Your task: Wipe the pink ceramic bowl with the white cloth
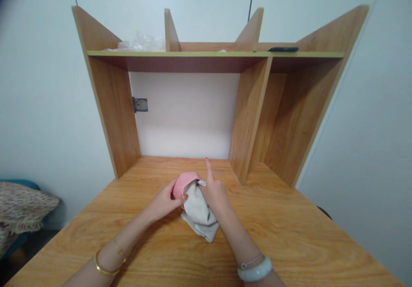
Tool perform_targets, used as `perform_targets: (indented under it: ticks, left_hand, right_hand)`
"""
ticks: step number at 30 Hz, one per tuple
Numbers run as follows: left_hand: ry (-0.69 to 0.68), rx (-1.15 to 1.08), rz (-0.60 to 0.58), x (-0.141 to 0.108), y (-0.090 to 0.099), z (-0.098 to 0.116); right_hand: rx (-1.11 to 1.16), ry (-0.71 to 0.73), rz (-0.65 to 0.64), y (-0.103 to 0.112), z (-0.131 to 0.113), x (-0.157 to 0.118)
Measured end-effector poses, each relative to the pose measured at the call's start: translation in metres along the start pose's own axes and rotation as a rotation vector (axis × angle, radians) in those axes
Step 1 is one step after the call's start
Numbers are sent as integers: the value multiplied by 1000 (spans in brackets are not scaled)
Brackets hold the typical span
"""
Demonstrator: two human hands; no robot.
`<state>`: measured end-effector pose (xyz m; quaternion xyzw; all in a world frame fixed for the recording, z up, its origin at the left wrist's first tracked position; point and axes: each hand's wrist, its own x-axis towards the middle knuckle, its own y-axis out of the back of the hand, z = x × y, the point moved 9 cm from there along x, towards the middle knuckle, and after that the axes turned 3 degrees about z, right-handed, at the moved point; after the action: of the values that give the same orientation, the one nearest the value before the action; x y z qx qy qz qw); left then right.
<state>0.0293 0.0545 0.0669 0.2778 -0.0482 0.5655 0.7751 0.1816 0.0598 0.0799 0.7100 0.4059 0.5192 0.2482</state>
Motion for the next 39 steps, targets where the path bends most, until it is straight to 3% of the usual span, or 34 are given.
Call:
perform_targets:
  ticks: [8, 14, 19, 24, 39]
  left_hand:
    - [34, -77, -8, -4, -6, -4]
    - [126, -177, 122, -1, -4, -24]
    - [293, -208, 129, 0, -5, -47]
    - [377, -250, 196, 4, 3, -62]
    - [352, -552, 435, 6, 30, -74]
  right_hand:
    - [139, -37, 80, 8, 7, -1]
    - [318, -19, 46, 1, 3, 1]
    - [394, -36, 52, -2, 0, 1]
    - [415, -52, 49, -4, 2, 0]
    - [345, -70, 192, 8, 16, 0]
